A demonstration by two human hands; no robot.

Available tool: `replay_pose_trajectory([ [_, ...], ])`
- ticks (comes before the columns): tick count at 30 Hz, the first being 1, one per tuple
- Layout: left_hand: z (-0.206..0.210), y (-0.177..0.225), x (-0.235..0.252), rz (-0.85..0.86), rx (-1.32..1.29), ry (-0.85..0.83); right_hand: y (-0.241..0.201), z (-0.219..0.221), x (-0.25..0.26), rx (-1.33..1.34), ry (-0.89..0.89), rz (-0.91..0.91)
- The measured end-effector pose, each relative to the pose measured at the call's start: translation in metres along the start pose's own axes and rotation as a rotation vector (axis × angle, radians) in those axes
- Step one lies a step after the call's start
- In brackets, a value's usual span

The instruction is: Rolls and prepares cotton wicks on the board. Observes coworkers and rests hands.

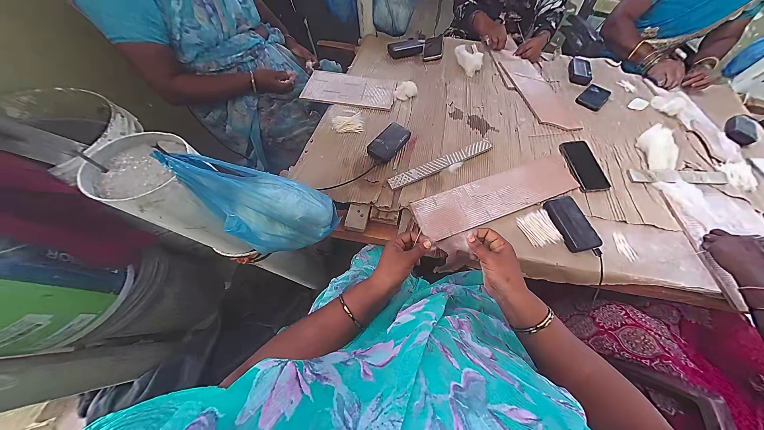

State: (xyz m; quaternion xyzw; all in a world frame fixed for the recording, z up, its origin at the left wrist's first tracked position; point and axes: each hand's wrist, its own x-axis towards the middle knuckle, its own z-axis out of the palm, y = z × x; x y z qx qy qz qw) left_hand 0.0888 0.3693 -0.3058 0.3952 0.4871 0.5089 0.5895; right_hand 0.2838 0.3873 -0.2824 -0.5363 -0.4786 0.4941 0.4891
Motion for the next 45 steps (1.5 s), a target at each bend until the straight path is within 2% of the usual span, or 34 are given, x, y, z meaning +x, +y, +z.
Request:
replay_pose_trajectory([
  [4,-0.013,0.005,0.030,-0.020,0.148,0.147,0.004,-0.011,0.014,0.056,0.024,0.072],
  [6,-0.023,0.004,0.053,-0.036,0.265,0.215,0.009,-0.009,0.018,0.083,0.007,0.167],
  [9,-0.039,-0.004,0.090,-0.034,0.368,0.283,0.019,0.000,0.020,0.132,-0.076,0.330],
  [12,-0.045,-0.011,0.117,-0.072,0.377,0.324,0.030,0.008,0.021,0.118,-0.157,0.352],
  [15,-0.040,-0.012,0.127,-0.062,0.400,0.302,0.031,0.009,0.024,0.076,-0.217,0.357],
  [19,-0.031,0.004,0.129,-0.024,0.646,0.233,0.029,0.006,0.031,0.080,-0.255,0.361],
  [25,-0.028,0.010,0.138,-0.015,0.945,0.135,0.022,0.002,0.038,0.139,-0.202,0.348],
  [30,-0.046,0.006,0.141,-0.012,0.785,0.071,0.010,-0.004,0.045,0.196,-0.113,0.267],
  [34,-0.040,0.014,0.117,0.005,0.606,0.191,-0.001,-0.009,0.047,0.254,-0.001,0.222],
  [38,-0.014,0.026,0.085,0.208,0.633,0.212,-0.010,-0.011,0.040,0.299,0.046,0.190],
  [42,0.018,0.035,0.056,0.407,0.599,0.090,-0.015,-0.014,0.028,0.361,-0.004,0.144],
  [45,0.039,0.041,0.038,0.304,0.470,-0.082,-0.018,-0.016,0.021,0.371,-0.063,0.100],
])
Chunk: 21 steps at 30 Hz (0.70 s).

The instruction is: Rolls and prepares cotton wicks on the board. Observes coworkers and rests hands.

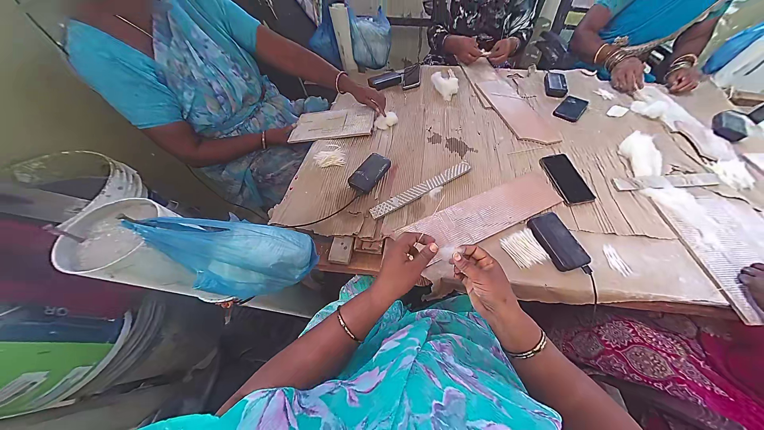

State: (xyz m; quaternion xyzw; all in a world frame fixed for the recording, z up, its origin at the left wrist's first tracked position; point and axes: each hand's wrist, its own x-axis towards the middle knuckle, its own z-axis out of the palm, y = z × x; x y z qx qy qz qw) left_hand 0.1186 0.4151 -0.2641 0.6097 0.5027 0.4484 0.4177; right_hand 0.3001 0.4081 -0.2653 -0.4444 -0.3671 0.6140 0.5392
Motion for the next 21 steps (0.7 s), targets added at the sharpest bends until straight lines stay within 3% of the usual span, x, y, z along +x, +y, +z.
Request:
replay_pose_trajectory([
  [4,0.012,0.010,-0.007,-0.100,-0.160,-0.112,-0.001,0.000,-0.006,0.002,-0.045,-0.039],
  [12,0.014,0.025,-0.017,-0.189,-0.254,-0.063,-0.008,0.002,-0.009,0.058,0.043,-0.023],
  [16,0.016,0.028,-0.020,-0.184,-0.256,-0.059,-0.006,0.000,-0.012,-0.021,-0.073,-0.127],
  [21,0.017,0.031,-0.024,-0.193,-0.234,-0.044,-0.007,0.001,-0.014,-0.023,0.006,-0.169],
])
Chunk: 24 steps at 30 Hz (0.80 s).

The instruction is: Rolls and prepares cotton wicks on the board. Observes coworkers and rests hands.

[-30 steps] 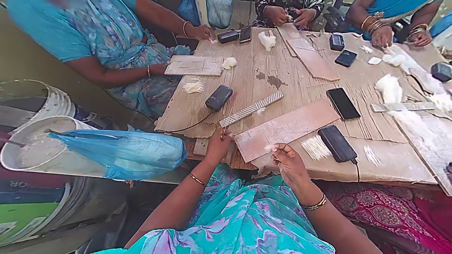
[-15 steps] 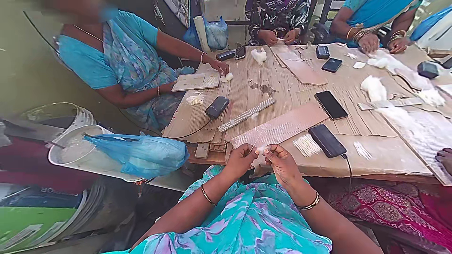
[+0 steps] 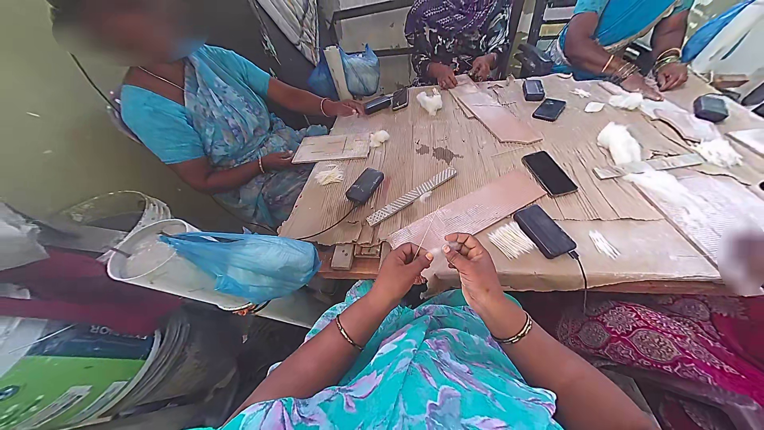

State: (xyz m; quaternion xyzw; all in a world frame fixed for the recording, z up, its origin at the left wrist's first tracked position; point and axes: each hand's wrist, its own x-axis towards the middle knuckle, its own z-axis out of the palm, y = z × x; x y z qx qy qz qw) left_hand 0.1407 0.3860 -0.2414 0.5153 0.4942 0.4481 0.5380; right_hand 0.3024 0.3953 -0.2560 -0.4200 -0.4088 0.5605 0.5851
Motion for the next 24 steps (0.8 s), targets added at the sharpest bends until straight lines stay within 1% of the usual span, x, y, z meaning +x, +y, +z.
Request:
replay_pose_trajectory([
  [4,0.001,0.001,-0.002,0.004,-0.004,-0.003,0.001,0.000,-0.001,-0.020,-0.063,-0.021],
  [9,0.002,0.003,-0.003,-0.003,-0.005,-0.001,-0.003,-0.001,-0.001,-0.034,0.012,-0.014],
  [16,0.003,0.008,0.003,-0.032,-0.046,-0.007,-0.003,0.000,-0.001,-0.023,0.005,-0.046],
  [19,0.008,0.010,0.006,-0.049,-0.033,-0.016,-0.003,-0.001,-0.002,-0.058,-0.028,-0.057],
  [21,0.012,0.011,0.008,-0.039,-0.045,0.020,-0.006,-0.003,-0.001,-0.070,-0.045,-0.037],
  [24,0.013,0.012,0.007,-0.040,-0.048,0.081,-0.008,-0.006,0.001,-0.051,-0.023,0.015],
])
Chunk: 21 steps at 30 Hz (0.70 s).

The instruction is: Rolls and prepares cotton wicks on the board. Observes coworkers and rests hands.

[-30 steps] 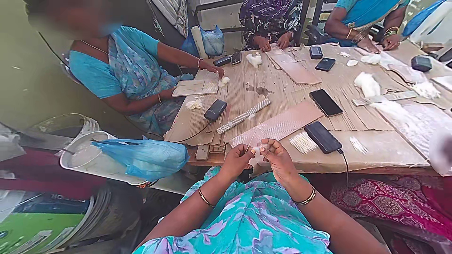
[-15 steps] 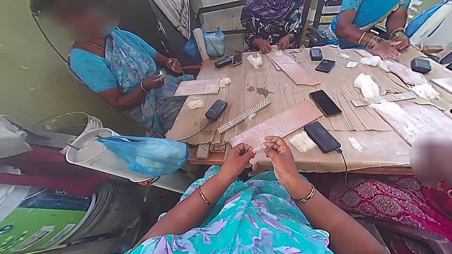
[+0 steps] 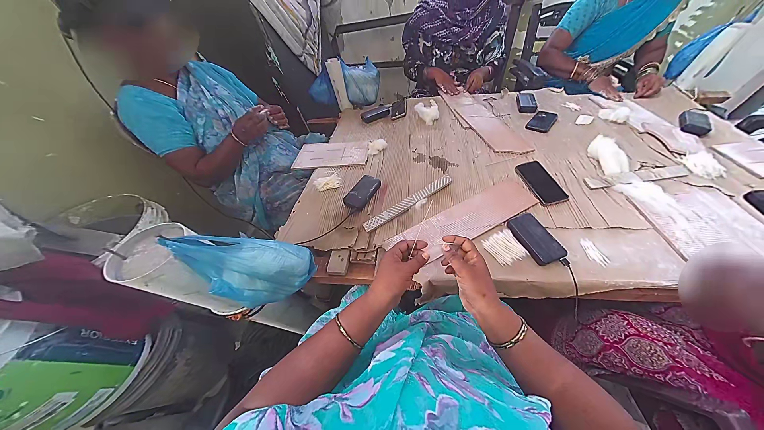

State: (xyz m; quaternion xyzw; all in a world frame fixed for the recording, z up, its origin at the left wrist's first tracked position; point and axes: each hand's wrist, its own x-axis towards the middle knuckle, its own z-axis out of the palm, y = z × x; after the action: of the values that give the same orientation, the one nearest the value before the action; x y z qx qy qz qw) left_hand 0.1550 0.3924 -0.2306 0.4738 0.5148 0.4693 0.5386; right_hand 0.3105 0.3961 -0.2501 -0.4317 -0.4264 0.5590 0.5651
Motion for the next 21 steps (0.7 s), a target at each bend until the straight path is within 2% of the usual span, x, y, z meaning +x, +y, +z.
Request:
replay_pose_trajectory([
  [7,-0.0042,-0.0007,-0.0027,0.001,0.004,-0.024,0.0016,-0.0054,0.0061,-0.012,0.071,-0.052],
  [12,-0.0022,-0.0017,0.0029,0.001,0.000,-0.097,0.0012,-0.0034,0.0032,-0.016,0.049,-0.078],
  [18,0.0048,-0.0023,0.0069,0.023,0.045,-0.070,0.0027,-0.0050,0.0041,-0.023,0.083,-0.117],
  [21,0.0046,-0.0028,0.0071,0.017,0.054,-0.061,0.0024,-0.0077,0.0061,-0.062,0.031,-0.096],
])
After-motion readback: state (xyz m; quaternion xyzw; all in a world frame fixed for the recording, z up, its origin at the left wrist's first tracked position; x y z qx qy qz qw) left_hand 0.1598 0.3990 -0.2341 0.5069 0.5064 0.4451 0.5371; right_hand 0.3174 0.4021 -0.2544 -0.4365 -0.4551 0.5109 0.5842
